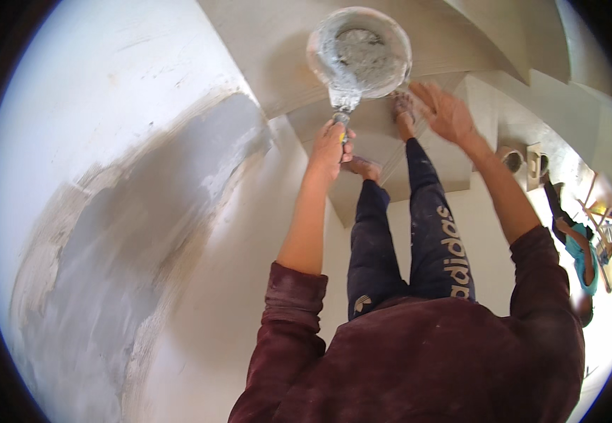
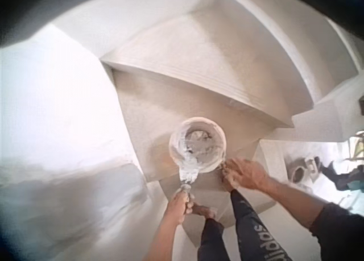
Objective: The person applies plaster to a wall using a trowel, smoothing the surface in broad strokes. They repeatedly scoop plaster from a bucket and spread it across the wall area.
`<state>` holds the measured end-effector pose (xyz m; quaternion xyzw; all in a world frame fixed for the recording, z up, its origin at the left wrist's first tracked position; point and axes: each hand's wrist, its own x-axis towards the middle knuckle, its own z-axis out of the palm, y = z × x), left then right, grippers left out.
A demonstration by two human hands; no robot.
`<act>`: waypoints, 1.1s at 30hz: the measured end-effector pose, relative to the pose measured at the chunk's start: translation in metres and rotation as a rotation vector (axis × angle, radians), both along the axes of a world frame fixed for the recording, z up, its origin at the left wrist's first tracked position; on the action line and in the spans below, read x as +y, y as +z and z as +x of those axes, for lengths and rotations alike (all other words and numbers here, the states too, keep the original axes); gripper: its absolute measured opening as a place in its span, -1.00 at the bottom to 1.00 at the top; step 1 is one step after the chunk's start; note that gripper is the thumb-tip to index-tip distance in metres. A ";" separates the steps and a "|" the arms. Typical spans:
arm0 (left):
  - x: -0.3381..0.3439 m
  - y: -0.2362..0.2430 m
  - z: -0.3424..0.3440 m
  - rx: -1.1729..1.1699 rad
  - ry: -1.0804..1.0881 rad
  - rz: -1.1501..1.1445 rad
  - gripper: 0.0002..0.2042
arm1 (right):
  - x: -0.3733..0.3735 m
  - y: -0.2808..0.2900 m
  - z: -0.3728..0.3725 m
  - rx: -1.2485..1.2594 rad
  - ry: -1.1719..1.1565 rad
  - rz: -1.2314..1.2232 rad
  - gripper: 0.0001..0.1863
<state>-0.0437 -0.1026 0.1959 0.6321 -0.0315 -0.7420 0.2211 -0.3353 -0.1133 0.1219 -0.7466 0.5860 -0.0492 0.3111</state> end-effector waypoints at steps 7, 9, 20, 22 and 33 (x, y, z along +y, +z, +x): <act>-0.013 -0.015 -0.011 -0.014 -0.058 0.020 -0.85 | 0.052 0.092 0.029 -0.134 -0.129 0.386 -0.52; -0.017 -0.015 -0.014 -0.013 -0.062 0.031 -0.86 | 0.063 0.086 0.030 -0.207 -0.149 0.249 -0.50; -0.032 0.003 -0.023 -0.015 -0.165 -0.078 -0.90 | 0.017 -0.008 0.052 -0.165 -0.232 0.203 -0.52; -0.036 -0.004 -0.019 -0.014 -0.106 -0.055 -0.90 | 0.013 -0.001 0.051 -0.220 -0.298 0.108 -0.53; -0.031 -0.034 -0.011 -0.030 0.063 0.006 -0.88 | 0.053 0.079 0.037 -0.149 -0.164 0.298 -0.57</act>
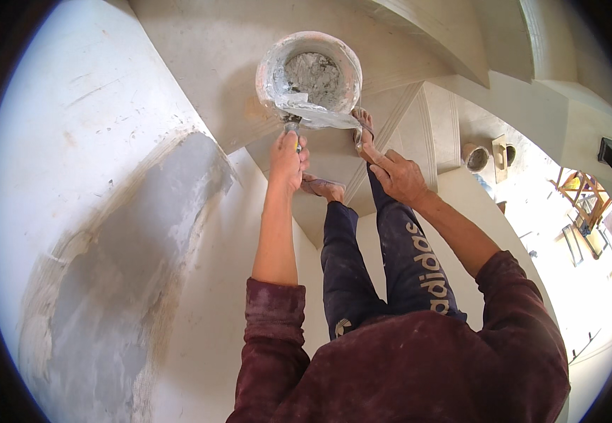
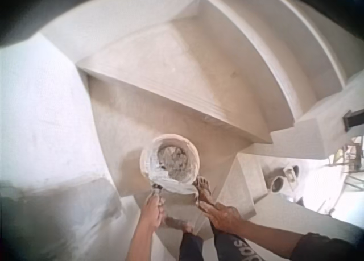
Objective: The person applies plaster to a wall using a trowel, smoothing the surface in broad strokes. They repeatedly scoop plaster from a bucket and spread it across the wall area.
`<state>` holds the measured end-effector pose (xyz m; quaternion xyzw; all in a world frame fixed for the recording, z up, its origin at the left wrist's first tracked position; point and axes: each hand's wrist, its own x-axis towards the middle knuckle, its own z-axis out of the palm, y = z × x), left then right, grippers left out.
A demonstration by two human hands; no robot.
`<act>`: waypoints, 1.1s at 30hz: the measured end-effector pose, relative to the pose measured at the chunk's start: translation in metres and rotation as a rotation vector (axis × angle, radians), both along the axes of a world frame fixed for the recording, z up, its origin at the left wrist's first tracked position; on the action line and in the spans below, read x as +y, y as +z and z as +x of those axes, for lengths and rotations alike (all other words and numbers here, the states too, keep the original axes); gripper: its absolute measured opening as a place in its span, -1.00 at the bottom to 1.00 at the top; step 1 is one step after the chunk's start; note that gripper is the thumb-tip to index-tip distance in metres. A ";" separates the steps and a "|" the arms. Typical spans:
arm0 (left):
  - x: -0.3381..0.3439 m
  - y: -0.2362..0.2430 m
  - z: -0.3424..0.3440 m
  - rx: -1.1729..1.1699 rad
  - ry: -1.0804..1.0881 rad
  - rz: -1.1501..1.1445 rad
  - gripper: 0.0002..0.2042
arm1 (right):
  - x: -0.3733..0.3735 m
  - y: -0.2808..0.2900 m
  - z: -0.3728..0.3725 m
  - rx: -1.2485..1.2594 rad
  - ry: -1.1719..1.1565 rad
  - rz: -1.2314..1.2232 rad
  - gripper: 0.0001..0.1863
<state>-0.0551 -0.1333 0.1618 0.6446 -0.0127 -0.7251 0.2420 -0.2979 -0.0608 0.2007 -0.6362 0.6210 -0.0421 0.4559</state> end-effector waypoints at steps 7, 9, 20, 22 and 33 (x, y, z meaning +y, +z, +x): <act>-0.009 0.023 -0.007 0.026 -0.178 -0.094 -0.88 | -0.036 -0.069 0.000 0.029 -0.076 -0.098 -0.56; -0.010 0.020 -0.005 -0.005 -0.139 -0.078 -0.88 | -0.034 -0.059 0.000 0.039 -0.116 -0.112 -0.57; -0.020 -0.012 0.003 -0.065 -0.206 -0.048 -0.89 | -0.007 -0.011 0.004 -0.048 -0.027 -0.112 -0.55; -0.019 -0.003 -0.001 -0.072 -0.307 -0.053 -0.89 | -0.022 -0.025 0.007 -0.049 -0.049 -0.147 -0.57; -0.012 -0.022 0.001 -0.041 -0.077 -0.057 -0.88 | -0.019 -0.007 -0.010 -0.006 -0.041 -0.101 -0.48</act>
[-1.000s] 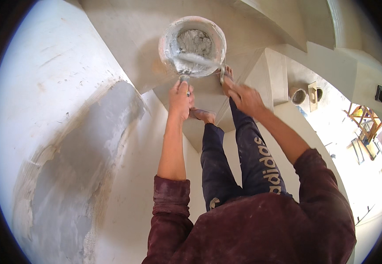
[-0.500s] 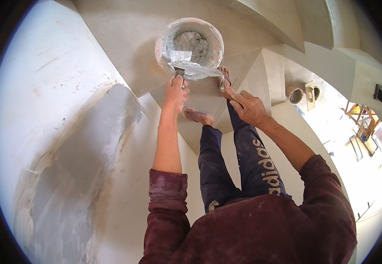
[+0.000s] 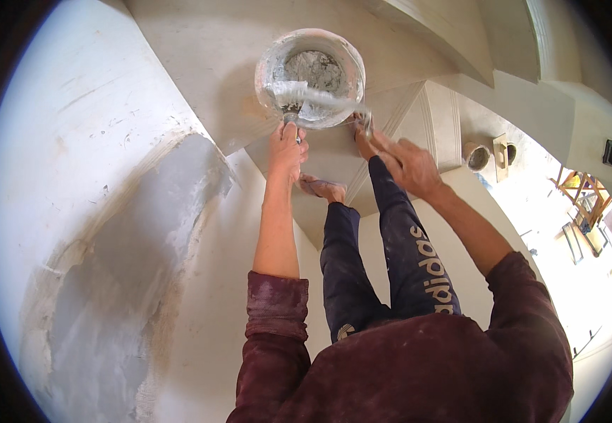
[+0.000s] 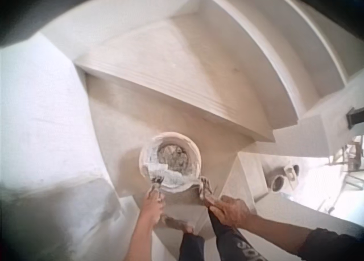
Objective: The person applies plaster to a wall using a trowel, smoothing the surface in broad strokes. They repeatedly scoop plaster from a bucket and spread it across the wall area.
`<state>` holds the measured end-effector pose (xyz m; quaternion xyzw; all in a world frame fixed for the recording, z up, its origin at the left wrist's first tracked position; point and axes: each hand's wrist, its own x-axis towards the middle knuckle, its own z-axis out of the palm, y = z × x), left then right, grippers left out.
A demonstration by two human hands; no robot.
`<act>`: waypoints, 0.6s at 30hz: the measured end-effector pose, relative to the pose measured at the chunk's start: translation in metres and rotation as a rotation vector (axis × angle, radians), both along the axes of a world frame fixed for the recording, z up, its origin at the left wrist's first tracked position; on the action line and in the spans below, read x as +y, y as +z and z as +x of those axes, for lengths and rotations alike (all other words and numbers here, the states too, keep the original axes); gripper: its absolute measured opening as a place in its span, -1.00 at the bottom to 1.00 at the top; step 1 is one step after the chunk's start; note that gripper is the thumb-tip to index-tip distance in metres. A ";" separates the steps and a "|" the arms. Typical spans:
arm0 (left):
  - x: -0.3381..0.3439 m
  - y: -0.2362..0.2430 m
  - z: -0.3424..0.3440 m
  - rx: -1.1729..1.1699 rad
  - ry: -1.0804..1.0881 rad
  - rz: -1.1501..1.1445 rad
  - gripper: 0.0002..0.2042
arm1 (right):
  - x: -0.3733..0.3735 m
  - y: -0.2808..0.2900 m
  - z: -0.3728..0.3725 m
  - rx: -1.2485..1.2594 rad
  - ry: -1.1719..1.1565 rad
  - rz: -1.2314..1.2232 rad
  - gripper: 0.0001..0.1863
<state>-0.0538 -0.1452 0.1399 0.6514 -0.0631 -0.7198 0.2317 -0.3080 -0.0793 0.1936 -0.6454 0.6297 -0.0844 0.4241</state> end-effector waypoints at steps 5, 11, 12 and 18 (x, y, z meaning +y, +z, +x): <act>0.006 0.009 -0.004 -0.033 -0.018 -0.051 -0.89 | -0.001 -0.042 0.006 -0.040 0.002 -0.057 -0.53; 0.010 0.013 -0.001 -0.030 0.022 -0.033 -0.89 | -0.020 -0.047 -0.001 0.028 -0.071 -0.047 -0.54; 0.010 0.009 0.002 -0.041 0.037 -0.012 -0.90 | -0.017 -0.034 -0.003 0.029 -0.091 -0.046 -0.54; 0.001 -0.001 0.002 -0.077 0.032 -0.045 -0.91 | 0.012 -0.001 -0.004 0.001 0.041 0.095 -0.52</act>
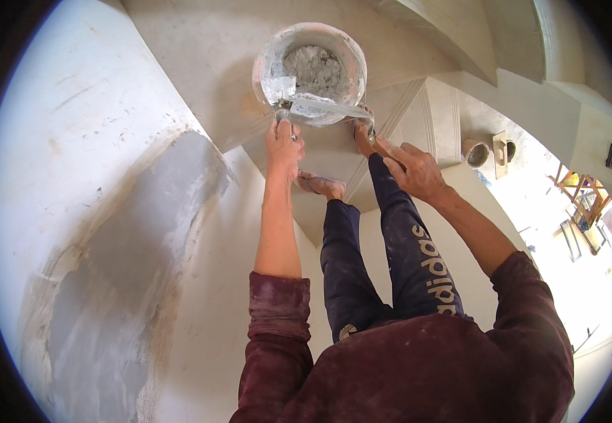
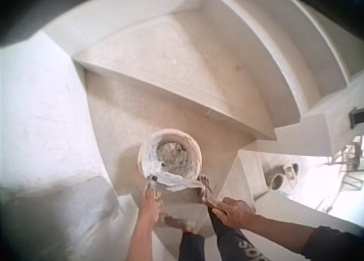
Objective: The person applies plaster to a wall using a trowel, smoothing the surface in broad strokes. They repeatedly scoop plaster from a bucket and spread it across the wall area.
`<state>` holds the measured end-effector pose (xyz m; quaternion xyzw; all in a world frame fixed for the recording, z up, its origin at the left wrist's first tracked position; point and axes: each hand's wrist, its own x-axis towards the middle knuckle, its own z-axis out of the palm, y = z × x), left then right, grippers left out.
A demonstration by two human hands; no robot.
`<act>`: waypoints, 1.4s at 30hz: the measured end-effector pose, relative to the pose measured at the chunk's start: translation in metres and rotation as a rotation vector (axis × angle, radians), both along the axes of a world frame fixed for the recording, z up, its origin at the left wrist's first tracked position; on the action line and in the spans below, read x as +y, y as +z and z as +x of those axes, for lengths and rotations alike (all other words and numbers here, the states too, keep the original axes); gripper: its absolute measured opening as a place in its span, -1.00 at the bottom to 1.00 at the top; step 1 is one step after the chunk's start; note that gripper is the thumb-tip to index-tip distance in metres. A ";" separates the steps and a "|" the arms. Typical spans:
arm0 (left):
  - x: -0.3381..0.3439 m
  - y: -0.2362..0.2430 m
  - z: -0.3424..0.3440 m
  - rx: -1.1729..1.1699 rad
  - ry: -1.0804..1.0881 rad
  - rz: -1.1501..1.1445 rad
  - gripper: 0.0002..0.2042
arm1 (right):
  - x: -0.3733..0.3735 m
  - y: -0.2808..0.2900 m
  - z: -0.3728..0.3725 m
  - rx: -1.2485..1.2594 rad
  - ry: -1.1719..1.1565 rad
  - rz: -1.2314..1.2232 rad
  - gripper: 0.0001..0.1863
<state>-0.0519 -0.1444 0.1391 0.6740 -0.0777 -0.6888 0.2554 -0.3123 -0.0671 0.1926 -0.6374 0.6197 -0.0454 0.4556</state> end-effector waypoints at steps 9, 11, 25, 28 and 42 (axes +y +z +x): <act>0.008 0.011 -0.002 0.029 -0.022 -0.022 -0.91 | -0.028 -0.044 0.009 -0.004 -0.147 -0.248 -0.56; 0.010 0.009 0.005 0.025 -0.028 0.009 -0.91 | -0.026 -0.018 0.006 0.013 -0.117 -0.140 -0.56; 0.012 0.012 -0.003 0.000 -0.165 -0.044 -0.86 | -0.042 -0.053 0.007 0.018 -0.087 -0.182 -0.54; 0.021 -0.010 0.010 -0.195 -0.278 -0.145 -0.85 | -0.031 -0.021 -0.003 0.049 -0.087 -0.154 -0.51; 0.024 -0.024 0.003 -0.750 -0.714 -0.484 -0.61 | -0.009 0.003 -0.001 0.080 0.073 -0.077 -0.49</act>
